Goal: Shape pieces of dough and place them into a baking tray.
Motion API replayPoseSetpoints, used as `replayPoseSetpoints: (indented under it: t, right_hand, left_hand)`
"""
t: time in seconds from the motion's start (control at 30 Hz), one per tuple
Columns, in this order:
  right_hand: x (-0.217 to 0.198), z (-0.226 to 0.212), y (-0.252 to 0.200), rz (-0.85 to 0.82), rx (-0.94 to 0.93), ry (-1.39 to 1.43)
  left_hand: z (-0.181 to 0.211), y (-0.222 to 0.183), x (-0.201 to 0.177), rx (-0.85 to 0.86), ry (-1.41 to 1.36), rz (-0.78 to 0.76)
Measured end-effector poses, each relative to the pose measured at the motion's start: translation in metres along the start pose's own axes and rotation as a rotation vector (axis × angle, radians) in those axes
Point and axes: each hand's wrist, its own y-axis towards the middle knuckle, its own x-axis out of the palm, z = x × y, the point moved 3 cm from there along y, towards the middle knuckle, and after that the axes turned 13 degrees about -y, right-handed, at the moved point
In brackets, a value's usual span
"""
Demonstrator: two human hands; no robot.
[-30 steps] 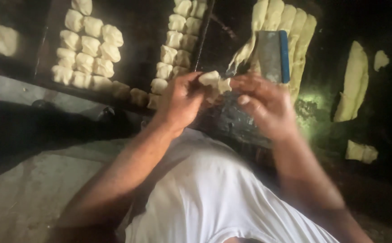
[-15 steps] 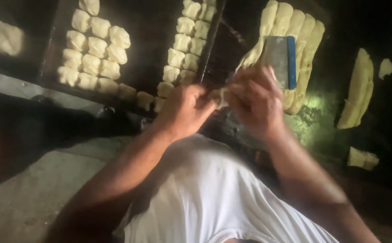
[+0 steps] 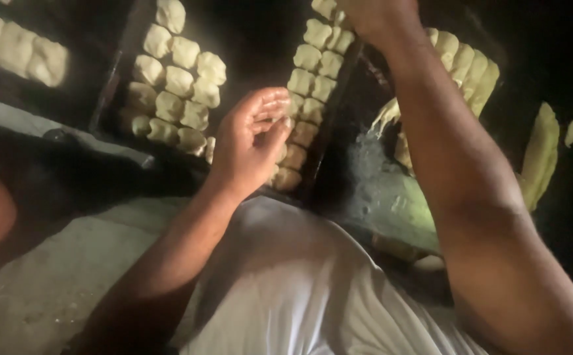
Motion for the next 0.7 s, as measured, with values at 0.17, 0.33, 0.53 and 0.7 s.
replayPoseSetpoints:
  t: [0.17, 0.33, 0.53, 0.7]
  right_hand:
    - [0.035, 0.022, 0.015, 0.046, -0.048, -0.284]
    - [-0.015, 0.041, -0.066, 0.304, -0.056, -0.148]
    - [-0.038, 0.034, -0.206, 0.183, 0.000, 0.170]
    - [-0.024, 0.035, -0.303, 0.051, 0.090, 0.207]
  left_hand:
    - [0.013, 0.019, -0.003, 0.047, 0.333, 0.010]
    - [-0.007, 0.059, 0.002, 0.229, 0.718, -0.090]
    - [-0.044, 0.134, 0.042, 0.501, 1.113, -0.356]
    - [-0.051, 0.158, 0.057, 0.222, 1.166, -0.406]
